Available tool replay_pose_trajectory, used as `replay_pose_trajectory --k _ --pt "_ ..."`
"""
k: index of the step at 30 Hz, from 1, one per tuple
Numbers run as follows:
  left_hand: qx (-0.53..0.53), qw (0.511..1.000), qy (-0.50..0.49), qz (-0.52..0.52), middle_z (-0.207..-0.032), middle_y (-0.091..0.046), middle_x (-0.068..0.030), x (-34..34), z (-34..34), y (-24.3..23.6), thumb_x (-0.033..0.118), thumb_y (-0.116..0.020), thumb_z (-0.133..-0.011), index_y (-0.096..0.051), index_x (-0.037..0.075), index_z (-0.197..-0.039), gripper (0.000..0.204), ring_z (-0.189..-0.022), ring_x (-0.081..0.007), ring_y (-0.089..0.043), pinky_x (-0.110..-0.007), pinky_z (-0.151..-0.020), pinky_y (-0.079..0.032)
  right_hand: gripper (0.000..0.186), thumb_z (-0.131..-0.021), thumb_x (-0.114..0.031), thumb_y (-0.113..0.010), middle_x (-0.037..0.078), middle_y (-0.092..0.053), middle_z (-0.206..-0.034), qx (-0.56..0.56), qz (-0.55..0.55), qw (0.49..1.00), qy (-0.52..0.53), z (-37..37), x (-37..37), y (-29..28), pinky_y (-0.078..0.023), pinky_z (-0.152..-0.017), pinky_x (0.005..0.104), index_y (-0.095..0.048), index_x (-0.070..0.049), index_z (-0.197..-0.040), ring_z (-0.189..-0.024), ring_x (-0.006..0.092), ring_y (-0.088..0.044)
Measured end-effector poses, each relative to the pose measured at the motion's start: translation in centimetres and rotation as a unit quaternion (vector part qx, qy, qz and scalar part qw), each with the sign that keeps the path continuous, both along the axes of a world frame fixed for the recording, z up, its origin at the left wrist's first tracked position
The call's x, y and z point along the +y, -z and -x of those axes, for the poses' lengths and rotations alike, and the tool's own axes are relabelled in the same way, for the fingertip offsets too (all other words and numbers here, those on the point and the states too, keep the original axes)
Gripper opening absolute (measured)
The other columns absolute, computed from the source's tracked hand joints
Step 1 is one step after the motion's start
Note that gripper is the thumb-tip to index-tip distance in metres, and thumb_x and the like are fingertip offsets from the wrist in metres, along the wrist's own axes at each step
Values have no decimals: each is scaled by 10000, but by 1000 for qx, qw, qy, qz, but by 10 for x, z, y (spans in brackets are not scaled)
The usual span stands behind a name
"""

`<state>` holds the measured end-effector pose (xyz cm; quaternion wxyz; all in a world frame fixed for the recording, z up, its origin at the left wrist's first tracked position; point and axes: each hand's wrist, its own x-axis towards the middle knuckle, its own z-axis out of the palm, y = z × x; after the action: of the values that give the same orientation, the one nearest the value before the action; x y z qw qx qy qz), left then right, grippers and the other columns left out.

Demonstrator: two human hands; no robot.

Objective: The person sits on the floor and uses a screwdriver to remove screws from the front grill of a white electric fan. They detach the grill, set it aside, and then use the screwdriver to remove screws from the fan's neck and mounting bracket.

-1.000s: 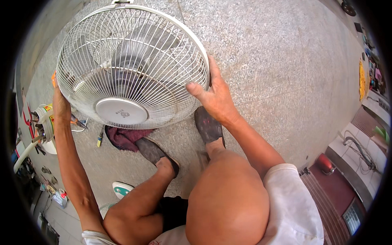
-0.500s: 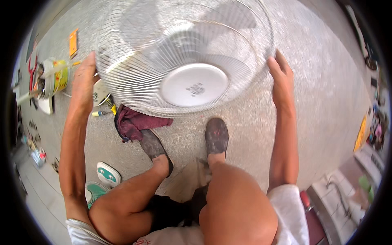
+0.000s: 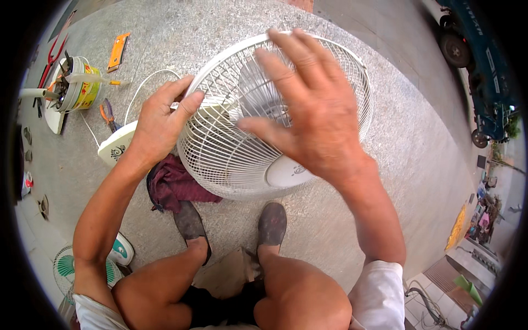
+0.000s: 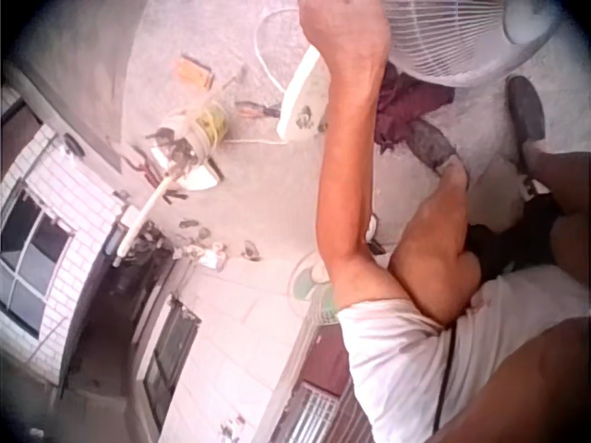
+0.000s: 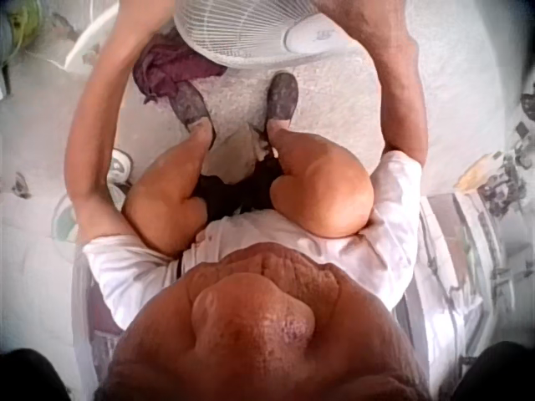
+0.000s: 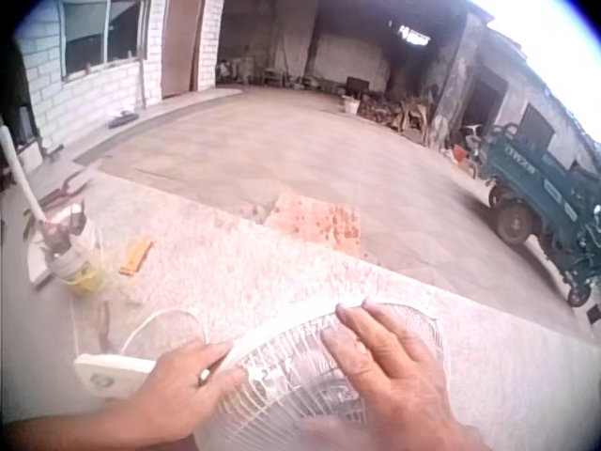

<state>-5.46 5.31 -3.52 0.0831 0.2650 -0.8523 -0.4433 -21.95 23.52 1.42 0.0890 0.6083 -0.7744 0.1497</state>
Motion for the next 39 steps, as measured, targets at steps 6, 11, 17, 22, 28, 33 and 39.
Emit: replay_pose_trajectory --k 6,11,17,22,28,33,39 --pt "14 1000 5 12 -999 -612 -112 -8 -2 6 295 -623 -917 -613 -4 -1186 403 -928 -197 -588 -318 -814 -459 826 -654 -529 -784 94 -499 -1346 15 -38 999 -2 -16 -11 12 -306 -1115 485 -507 -133 -1324 -1315 325 -407" --pt "58 987 2 -152 -1126 -625 -106 -8 16 8 317 -599 -940 -536 -34 -1285 496 -1035 -167 -567 -289 -907 -443 818 -660 -560 -764 69 -500 -1347 6 0 1000 -17 -19 -17 29 -284 -1127 485 -511 -171 -1334 -1319 315 -406" --pt "54 945 82 -311 -1134 -612 -65 -24 31 4 379 -582 -937 -536 -12 -1311 543 -1047 -144 -549 -268 -922 -423 763 -691 -549 -743 63 -525 -1321 12 35 999 -14 -25 -20 37 -294 -1110 491 -534 -158 -1311 -1304 315 -423" --pt "34 928 114 -355 -1114 -610 -58 -29 43 7 399 -603 -915 -536 -4 -1304 564 -1009 -120 -552 -265 -893 -437 736 -694 -542 -742 62 -532 -1317 9 45 999 -14 -22 -18 39 -290 -1114 490 -560 -141 -1284 -1309 314 -422" --pt "38 917 116 -380 -1039 -620 -42 -26 48 4 398 -631 -892 -570 -3 -1265 551 -937 -103 -559 -256 -832 -446 728 -695 -532 -746 64 -538 -1309 12 59 998 -6 -25 -16 42 -286 -1118 487 -563 -143 -1282 -1311 311 -421" --pt "17 924 85 -373 -978 -624 -25 -22 50 2 388 -632 -886 -607 -6 -1219 517 -876 -99 -552 -249 -781 -435 712 -715 -546 -727 65 -542 -1304 23 62 998 -3 -22 -15 45 -280 -1124 484 -564 -148 -1283 -1308 305 -425" --pt "15 944 121 -308 -1014 -632 -27 -34 48 16 432 -631 -873 -613 -5 -1206 550 -903 -117 -567 -275 -797 -446 698 -769 -574 -683 77 -537 -1334 54 53 997 -9 -23 -20 46 -278 -1136 478 -555 -144 -1304 -1320 300 -421"
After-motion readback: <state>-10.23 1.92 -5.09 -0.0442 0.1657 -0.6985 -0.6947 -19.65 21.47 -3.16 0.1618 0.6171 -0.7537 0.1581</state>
